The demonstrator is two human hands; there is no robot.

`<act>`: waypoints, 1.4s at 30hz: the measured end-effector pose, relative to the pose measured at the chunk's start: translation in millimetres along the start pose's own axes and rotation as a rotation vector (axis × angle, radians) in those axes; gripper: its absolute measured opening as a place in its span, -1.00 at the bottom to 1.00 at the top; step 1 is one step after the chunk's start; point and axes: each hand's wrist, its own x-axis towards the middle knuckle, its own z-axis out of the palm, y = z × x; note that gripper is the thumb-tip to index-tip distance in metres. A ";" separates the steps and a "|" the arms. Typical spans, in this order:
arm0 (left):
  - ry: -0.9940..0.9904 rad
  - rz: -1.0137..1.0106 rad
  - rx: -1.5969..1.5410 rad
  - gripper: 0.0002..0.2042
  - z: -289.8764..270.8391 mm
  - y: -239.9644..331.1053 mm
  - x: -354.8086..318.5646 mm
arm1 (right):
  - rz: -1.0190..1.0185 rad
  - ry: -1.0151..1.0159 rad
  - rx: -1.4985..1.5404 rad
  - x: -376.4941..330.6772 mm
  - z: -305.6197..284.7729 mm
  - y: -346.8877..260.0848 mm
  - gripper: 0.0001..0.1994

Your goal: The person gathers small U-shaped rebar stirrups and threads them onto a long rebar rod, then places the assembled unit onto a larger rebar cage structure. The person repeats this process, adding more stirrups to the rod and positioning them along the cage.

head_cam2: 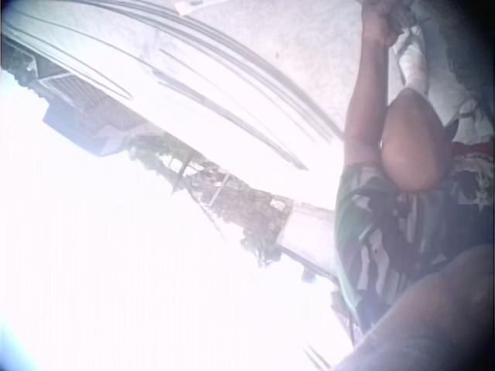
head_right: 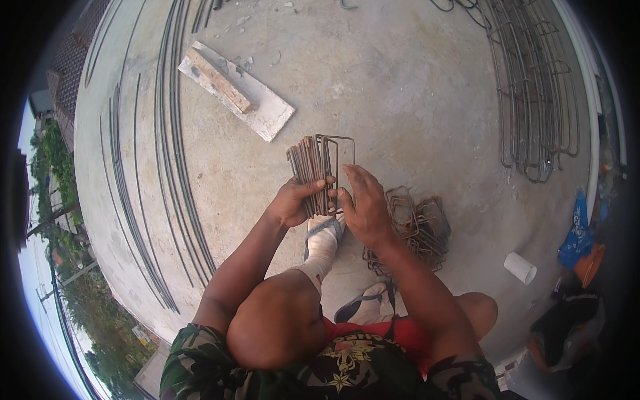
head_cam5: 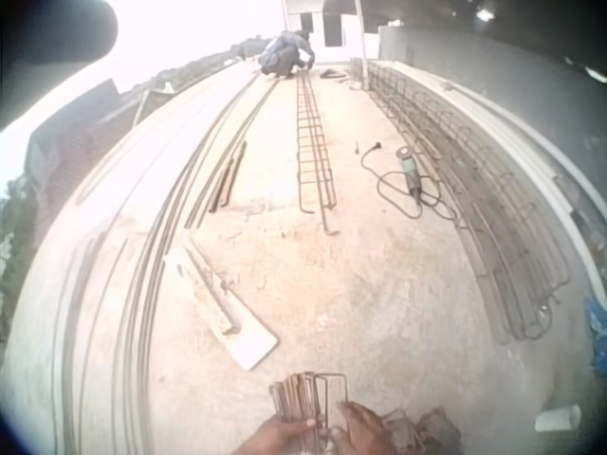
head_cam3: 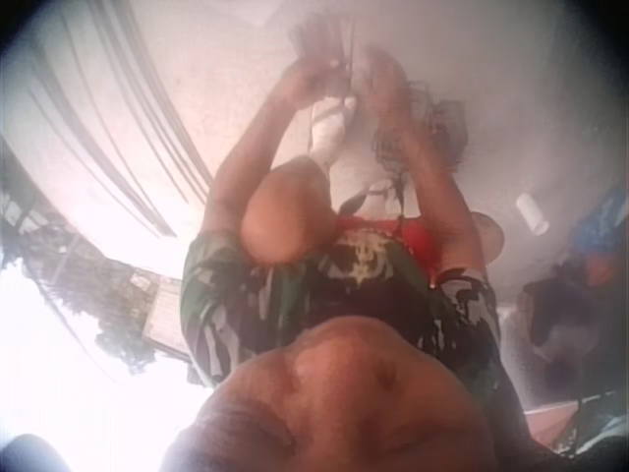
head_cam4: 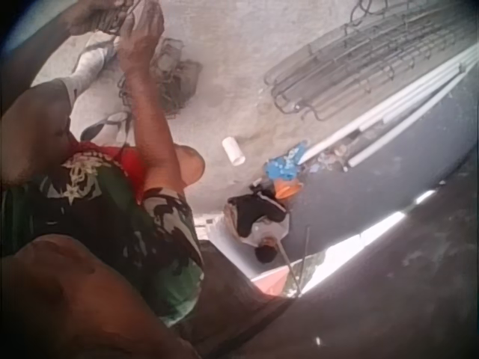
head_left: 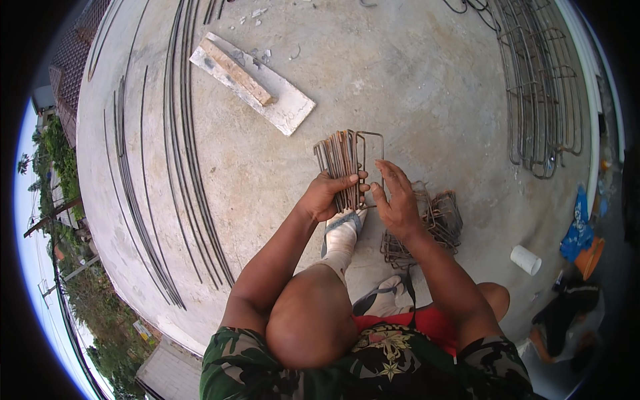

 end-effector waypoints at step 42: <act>-0.120 -0.104 0.213 -0.69 -8.2 1.8 -0.2 | 0.717 -0.130 1.056 28.5 10.1 -7.9 -0.81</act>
